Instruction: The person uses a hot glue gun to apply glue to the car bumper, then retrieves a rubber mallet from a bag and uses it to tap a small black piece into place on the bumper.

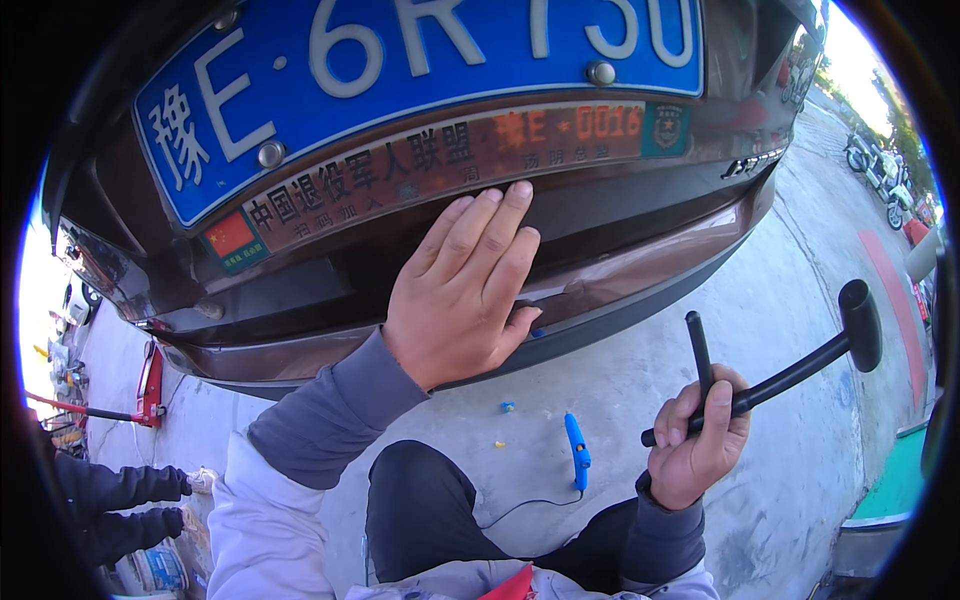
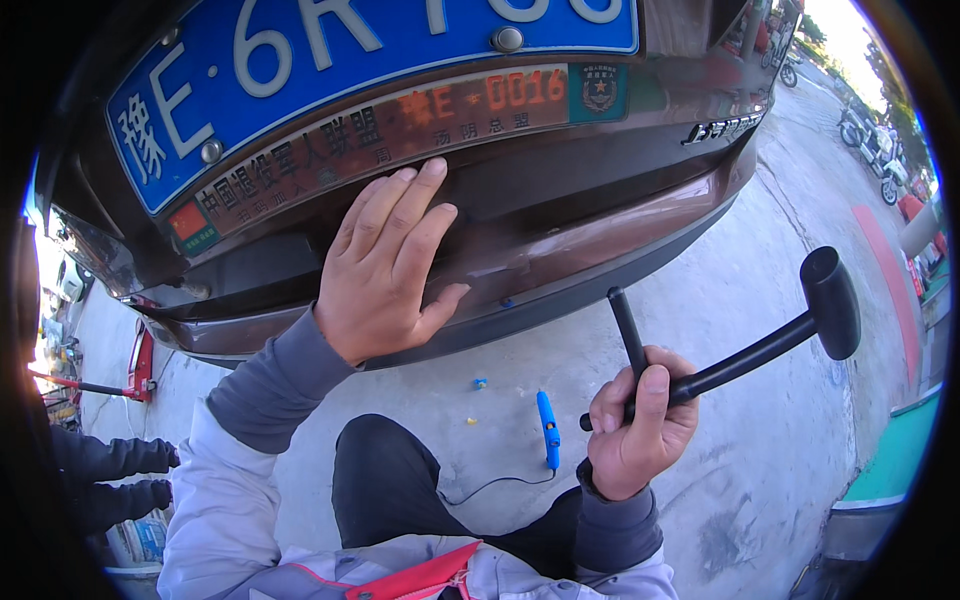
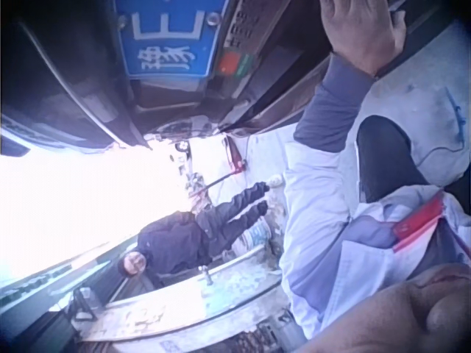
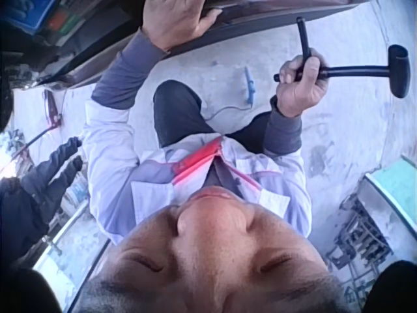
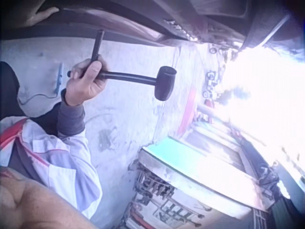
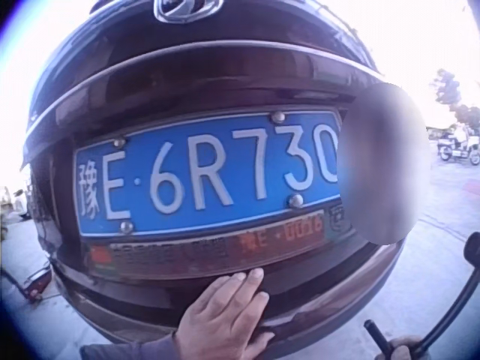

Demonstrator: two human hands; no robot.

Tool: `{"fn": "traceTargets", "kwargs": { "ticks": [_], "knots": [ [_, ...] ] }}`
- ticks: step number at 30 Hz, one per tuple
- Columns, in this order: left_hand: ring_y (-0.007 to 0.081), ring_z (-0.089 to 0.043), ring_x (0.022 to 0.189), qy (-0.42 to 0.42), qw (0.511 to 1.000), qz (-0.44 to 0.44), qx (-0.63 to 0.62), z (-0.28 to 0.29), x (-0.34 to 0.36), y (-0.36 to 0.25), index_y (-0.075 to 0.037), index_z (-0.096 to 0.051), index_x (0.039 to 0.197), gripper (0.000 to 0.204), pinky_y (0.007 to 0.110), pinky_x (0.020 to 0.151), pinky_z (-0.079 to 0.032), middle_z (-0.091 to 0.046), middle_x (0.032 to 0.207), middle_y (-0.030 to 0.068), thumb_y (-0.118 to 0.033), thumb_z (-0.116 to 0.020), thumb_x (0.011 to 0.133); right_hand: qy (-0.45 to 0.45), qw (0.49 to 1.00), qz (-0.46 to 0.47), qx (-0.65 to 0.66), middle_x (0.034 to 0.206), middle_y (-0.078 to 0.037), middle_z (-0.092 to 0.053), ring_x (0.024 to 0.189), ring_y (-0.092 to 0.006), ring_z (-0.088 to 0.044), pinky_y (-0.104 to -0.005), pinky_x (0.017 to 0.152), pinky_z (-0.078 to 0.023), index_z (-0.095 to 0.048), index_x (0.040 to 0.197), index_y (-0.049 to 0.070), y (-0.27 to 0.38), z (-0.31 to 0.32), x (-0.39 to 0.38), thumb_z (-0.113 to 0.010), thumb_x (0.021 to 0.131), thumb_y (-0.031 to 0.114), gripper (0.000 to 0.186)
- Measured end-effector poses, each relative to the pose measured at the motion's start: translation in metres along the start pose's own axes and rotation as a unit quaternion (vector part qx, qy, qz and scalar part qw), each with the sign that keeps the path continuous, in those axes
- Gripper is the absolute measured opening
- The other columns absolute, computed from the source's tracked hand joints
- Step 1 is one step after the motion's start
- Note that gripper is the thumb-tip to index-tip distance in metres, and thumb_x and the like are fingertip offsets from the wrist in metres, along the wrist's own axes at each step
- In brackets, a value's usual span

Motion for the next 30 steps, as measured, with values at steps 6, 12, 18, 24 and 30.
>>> {"fn": "traceTargets", "kwargs": {
  "ticks": [6, 12, 18, 24, 30],
  "knots": [
    [0.0349, -0.043, 0.141, -0.003, 0.999, 0.031, 0.039, 0.017, -0.018, 0.007, -0.005, -0.054, 0.124, 0.059, 0.047, 0.116, -0.037, -0.049, 0.151, 0.0168, -0.020, -0.081, 0.074, -0.002, 1.000, -0.008, -0.015, 0.060, -0.006, -0.052, 0.043, -0.0077, -0.040, -0.0229, 0.040, -0.034, -0.060, 0.115, -0.001, -0.001, 0.008, 0.001, -0.056, 0.105, 0.019, 0.022],
    [0.0412, -0.047, 0.135, -0.059, 0.987, 0.146, -0.026, 0.043, -0.051, 0.008, -0.001, -0.053, 0.126, 0.060, 0.049, 0.113, -0.037, -0.054, 0.144, 0.0223, -0.015, -0.079, 0.074, 0.032, 0.998, -0.045, -0.023, 0.061, -0.007, -0.054, 0.043, -0.0083, -0.042, -0.0233, 0.040, -0.035, -0.059, 0.113, -0.002, -0.012, 0.010, -0.006, -0.056, 0.105, 0.017, 0.021],
    [0.0265, -0.064, 0.098, 0.005, 0.808, 0.257, -0.531, -0.009, -0.077, -0.037, -0.002, -0.069, 0.116, 0.030, 0.035, 0.090, -0.050, -0.067, 0.114, 0.0142, -0.019, -0.068, 0.092, 0.098, 0.989, -0.105, -0.042, 0.062, -0.007, -0.054, 0.043, -0.0090, -0.042, -0.0237, 0.040, -0.035, -0.058, 0.112, 0.001, -0.030, -0.014, -0.033, -0.058, 0.104, 0.019, 0.020],
    [0.0105, -0.058, 0.076, -0.015, 0.507, 0.244, -0.827, -0.051, -0.060, -0.087, 0.000, -0.069, 0.116, 0.023, 0.026, 0.070, -0.049, -0.064, 0.097, 0.0058, -0.014, -0.065, 0.099, 0.134, 0.986, -0.074, -0.073, 0.069, -0.010, -0.060, 0.049, -0.0090, -0.046, -0.0236, 0.044, -0.038, -0.056, 0.113, -0.002, -0.018, -0.043, -0.050, -0.058, 0.103, 0.013, 0.018],
    [0.0143, -0.061, 0.085, -0.056, 0.254, 0.250, -0.933, -0.046, -0.033, -0.060, 0.004, -0.064, 0.123, 0.029, 0.028, 0.080, -0.052, -0.064, 0.091, 0.0063, -0.019, -0.056, 0.106, 0.086, 0.981, -0.013, -0.172, 0.069, -0.013, -0.060, 0.046, -0.0091, -0.044, -0.0231, 0.045, -0.038, -0.053, 0.123, -0.003, 0.013, -0.070, -0.045, -0.046, 0.109, 0.024, 0.031]
  ]
}}
Point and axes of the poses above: each hand's wrist, its own x-axis towards the middle knuckle, its own z-axis out of the back of the hand, y = z × x, the point moved 5 cm from there along x, towards the middle knuckle
